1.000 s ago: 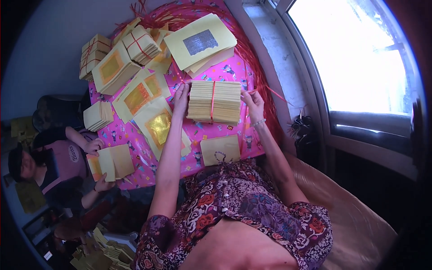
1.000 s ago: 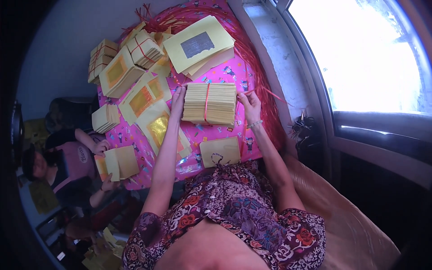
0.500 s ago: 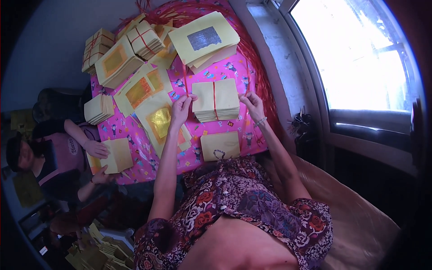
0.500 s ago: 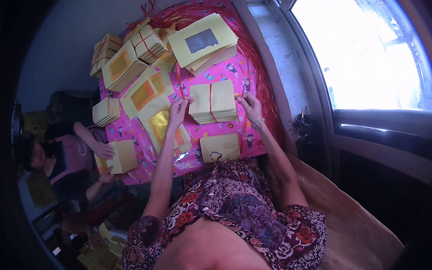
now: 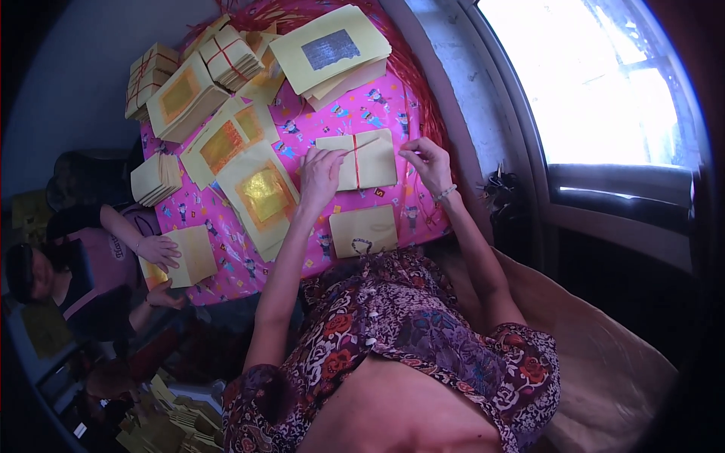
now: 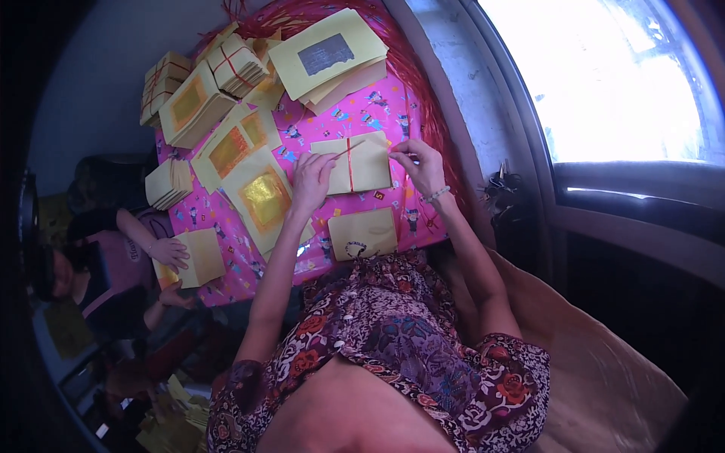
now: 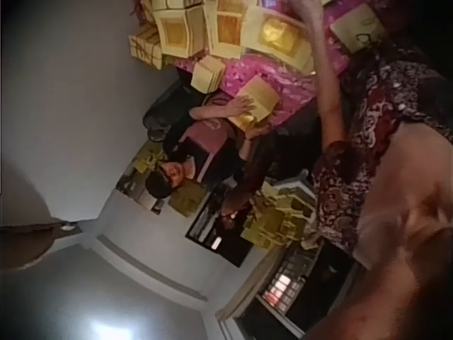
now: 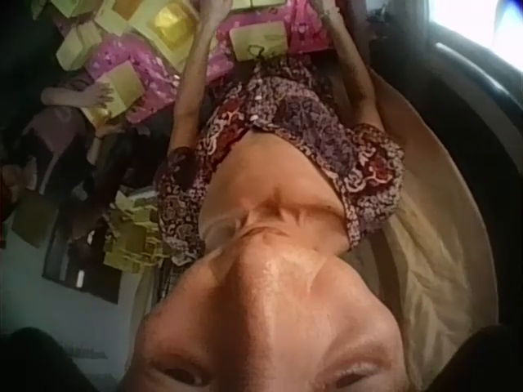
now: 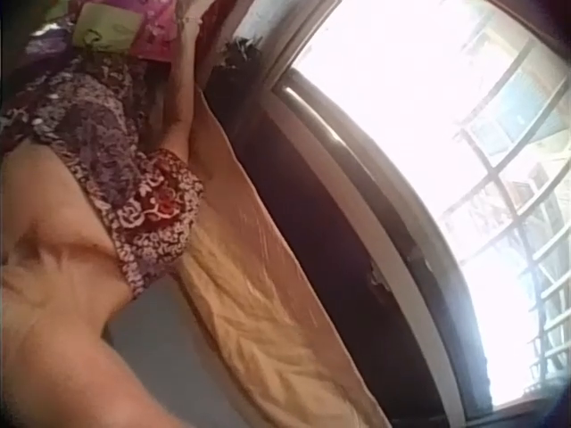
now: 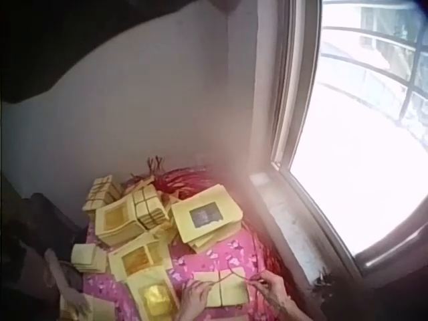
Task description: Counting, stacking, and tying bundles of joss paper with red string.
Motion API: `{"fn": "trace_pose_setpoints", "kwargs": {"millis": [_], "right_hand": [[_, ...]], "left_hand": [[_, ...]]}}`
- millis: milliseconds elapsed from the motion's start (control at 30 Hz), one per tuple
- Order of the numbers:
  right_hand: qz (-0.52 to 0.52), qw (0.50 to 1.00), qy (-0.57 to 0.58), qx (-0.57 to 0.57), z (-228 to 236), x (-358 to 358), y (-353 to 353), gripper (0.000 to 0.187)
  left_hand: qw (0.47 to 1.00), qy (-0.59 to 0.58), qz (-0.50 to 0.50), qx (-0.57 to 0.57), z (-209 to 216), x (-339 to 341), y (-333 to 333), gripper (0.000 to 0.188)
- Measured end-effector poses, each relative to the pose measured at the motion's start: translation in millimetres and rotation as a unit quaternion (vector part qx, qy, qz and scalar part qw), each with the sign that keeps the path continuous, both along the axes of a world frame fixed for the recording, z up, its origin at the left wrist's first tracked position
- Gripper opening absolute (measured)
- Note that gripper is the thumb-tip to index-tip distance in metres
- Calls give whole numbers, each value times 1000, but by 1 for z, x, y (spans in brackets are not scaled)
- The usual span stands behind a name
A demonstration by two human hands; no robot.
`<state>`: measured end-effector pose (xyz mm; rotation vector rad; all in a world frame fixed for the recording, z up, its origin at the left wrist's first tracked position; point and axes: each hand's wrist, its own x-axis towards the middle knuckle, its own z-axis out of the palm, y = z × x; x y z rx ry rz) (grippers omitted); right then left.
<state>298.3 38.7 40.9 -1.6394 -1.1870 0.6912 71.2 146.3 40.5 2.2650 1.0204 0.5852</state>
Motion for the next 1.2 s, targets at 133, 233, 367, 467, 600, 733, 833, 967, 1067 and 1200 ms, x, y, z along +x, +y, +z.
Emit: {"fn": "trace_pose_setpoints", "kwargs": {"millis": [133, 233, 367, 467, 600, 733, 833, 967, 1067, 1200], "right_hand": [[49, 996, -72, 28, 34, -23, 15, 11], [105, 968, -210, 88, 44, -40, 25, 11], [112, 981, -136, 86, 47, -69, 42, 11], [134, 978, -132, 96, 52, -89, 57, 9], [188, 963, -186, 53, 39, -108, 74, 13], [196, 955, -222, 15, 31, -102, 85, 15], [173, 955, -241, 7, 34, -91, 88, 21], [130, 918, -362, -100, 46, -62, 73, 27], [130, 931, -334, -74, 38, -50, 59, 24], [149, 947, -285, -28, 33, -55, 40, 19]], "left_hand": [[975, -130, 22, -179, -13, 19, -7, 18], [938, -173, 58, -293, -23, 19, -10, 19], [889, -318, 52, -324, -32, 23, -12, 19], [899, -322, 24, -296, -43, 11, -11, 20], [925, -284, 42, -248, -66, 4, -23, 18], [900, -330, 63, -277, -46, 15, -24, 16], [905, -342, 73, -243, -43, 17, -15, 15], [869, -208, 32, -447, -40, 11, -3, 16], [862, -292, -22, -414, -35, 15, -1, 20], [863, -303, -21, -404, -28, 15, 1, 20]]}}
